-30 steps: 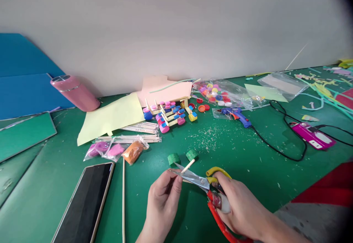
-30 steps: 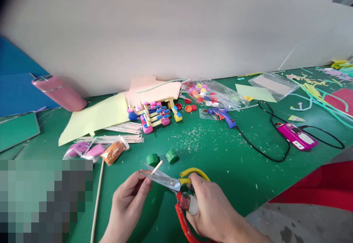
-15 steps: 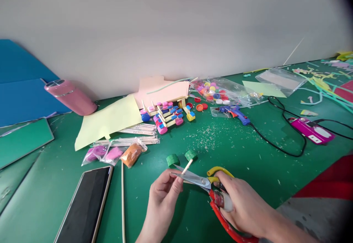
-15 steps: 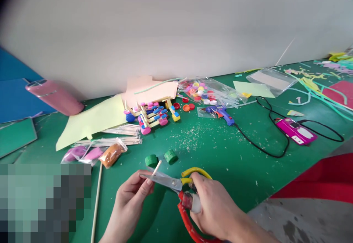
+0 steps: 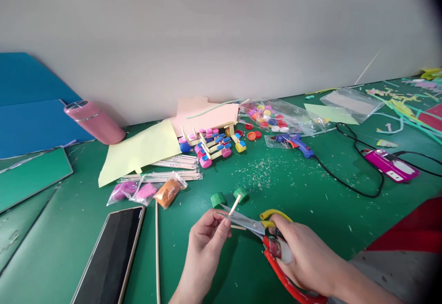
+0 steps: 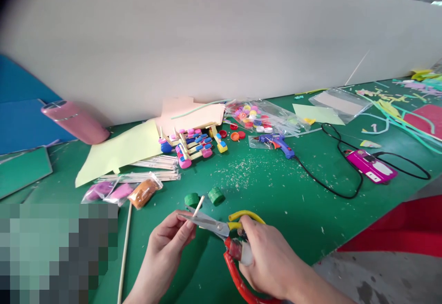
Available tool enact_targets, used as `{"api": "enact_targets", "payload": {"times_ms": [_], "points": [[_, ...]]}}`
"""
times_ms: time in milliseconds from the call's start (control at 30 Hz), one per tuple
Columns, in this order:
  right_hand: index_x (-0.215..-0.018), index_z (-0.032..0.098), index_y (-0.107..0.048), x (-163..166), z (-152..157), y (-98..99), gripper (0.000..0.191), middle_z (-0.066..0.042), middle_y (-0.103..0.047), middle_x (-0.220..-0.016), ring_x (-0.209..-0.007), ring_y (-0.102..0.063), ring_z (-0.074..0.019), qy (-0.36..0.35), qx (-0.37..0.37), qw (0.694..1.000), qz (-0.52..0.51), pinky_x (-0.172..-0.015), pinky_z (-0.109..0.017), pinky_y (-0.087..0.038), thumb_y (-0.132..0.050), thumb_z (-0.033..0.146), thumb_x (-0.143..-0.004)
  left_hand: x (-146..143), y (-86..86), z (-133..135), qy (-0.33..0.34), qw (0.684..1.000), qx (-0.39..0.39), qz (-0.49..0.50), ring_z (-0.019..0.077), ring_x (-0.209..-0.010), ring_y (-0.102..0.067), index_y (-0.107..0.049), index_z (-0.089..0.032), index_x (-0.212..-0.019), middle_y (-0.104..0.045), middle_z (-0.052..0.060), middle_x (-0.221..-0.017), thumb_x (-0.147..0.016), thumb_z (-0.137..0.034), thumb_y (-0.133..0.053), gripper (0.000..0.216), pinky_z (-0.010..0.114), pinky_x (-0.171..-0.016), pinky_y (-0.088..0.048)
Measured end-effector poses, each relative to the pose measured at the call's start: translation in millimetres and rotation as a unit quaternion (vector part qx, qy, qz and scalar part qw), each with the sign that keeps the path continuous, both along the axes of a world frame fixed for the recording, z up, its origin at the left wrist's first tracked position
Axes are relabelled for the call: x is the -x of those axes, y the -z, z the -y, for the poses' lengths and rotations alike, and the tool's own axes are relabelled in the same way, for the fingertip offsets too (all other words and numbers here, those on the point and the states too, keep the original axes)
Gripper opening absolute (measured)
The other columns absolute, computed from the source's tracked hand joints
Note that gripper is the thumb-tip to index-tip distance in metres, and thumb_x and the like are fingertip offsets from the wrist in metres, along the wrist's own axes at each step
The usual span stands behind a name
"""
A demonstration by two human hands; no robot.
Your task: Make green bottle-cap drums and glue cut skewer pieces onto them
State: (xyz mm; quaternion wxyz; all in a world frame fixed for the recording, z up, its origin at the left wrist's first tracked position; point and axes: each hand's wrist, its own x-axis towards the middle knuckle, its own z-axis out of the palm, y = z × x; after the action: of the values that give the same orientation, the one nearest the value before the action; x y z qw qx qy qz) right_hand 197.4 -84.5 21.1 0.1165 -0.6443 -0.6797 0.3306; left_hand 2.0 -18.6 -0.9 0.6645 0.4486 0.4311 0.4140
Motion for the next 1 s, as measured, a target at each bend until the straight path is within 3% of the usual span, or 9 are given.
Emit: {"api": "enact_targets", "payload": {"times_ms": [100, 300, 533, 767, 1000], "points": [[-0.09, 0.021, -0.042, 1.2, -1.9, -0.9, 0.019, -0.003, -0.06, -0.077, -0.061, -0.053, -0.0171, 0.003, -0.005, 1.0, -0.004, -0.055, -0.025, -0.034, -0.051, 0.016, -0.074, 1.3, 1.4, 0.2, -0.004, 0.999, -0.029, -0.016, 0.0086, -0.054, -0.034, -0.058, -0.015, -0.063, -0.046, -0.004, -0.055, -0.076, -0.033, -0.064, 0.024, 0.021, -0.05, -0.026], [-0.084, 0.022, -0.041, 0.2, -2.9, -5.8, 0.013, -0.001, -0.058, -0.071, -0.056, -0.05, -0.0163, -0.001, 0.001, 1.0, -0.007, -0.051, -0.024, -0.031, -0.05, 0.019, -0.076, 3.1, -2.9, -1.3, 0.055, 0.995, 0.044, 0.068, 0.0076, -0.05, -0.032, -0.058, -0.014, -0.066, -0.041, -0.006, -0.052, -0.075, -0.036, -0.064, 0.025, 0.021, -0.047, -0.023], [-0.086, 0.022, -0.042, 5.5, -2.2, -0.3, 0.012, -0.001, -0.06, -0.072, -0.056, -0.052, -0.0164, 0.014, 0.004, 1.0, -0.012, -0.051, -0.024, -0.031, -0.051, 0.021, -0.077, -0.4, 2.2, 1.0, -0.039, 0.999, -0.027, -0.023, 0.0088, -0.053, -0.036, -0.056, -0.015, -0.065, -0.049, -0.003, -0.055, -0.074, -0.032, -0.066, 0.022, 0.02, -0.049, -0.028], [-0.085, 0.022, -0.043, 2.4, -0.6, -3.6, 0.012, -0.001, -0.06, -0.068, -0.057, -0.053, -0.0175, 0.005, 0.013, 1.0, -0.005, -0.051, -0.025, -0.029, -0.052, 0.027, -0.077, 5.8, -2.0, -2.5, 0.042, 0.998, 0.027, 0.031, 0.0078, -0.049, -0.033, -0.055, -0.015, -0.064, -0.042, -0.005, -0.052, -0.076, -0.035, -0.064, 0.024, 0.02, -0.045, -0.025], [-0.086, 0.021, -0.042, 6.2, -5.6, -1.0, 0.013, -0.003, -0.06, -0.072, -0.058, -0.055, -0.0181, 0.019, 0.013, 1.0, -0.007, -0.052, -0.025, -0.031, -0.05, 0.028, -0.079, 4.2, -5.5, -3.1, -0.034, 0.993, -0.077, -0.079, 0.0095, -0.051, -0.034, -0.058, -0.015, -0.062, -0.047, -0.003, -0.054, -0.071, -0.036, -0.066, 0.024, 0.02, -0.046, -0.028]]}}
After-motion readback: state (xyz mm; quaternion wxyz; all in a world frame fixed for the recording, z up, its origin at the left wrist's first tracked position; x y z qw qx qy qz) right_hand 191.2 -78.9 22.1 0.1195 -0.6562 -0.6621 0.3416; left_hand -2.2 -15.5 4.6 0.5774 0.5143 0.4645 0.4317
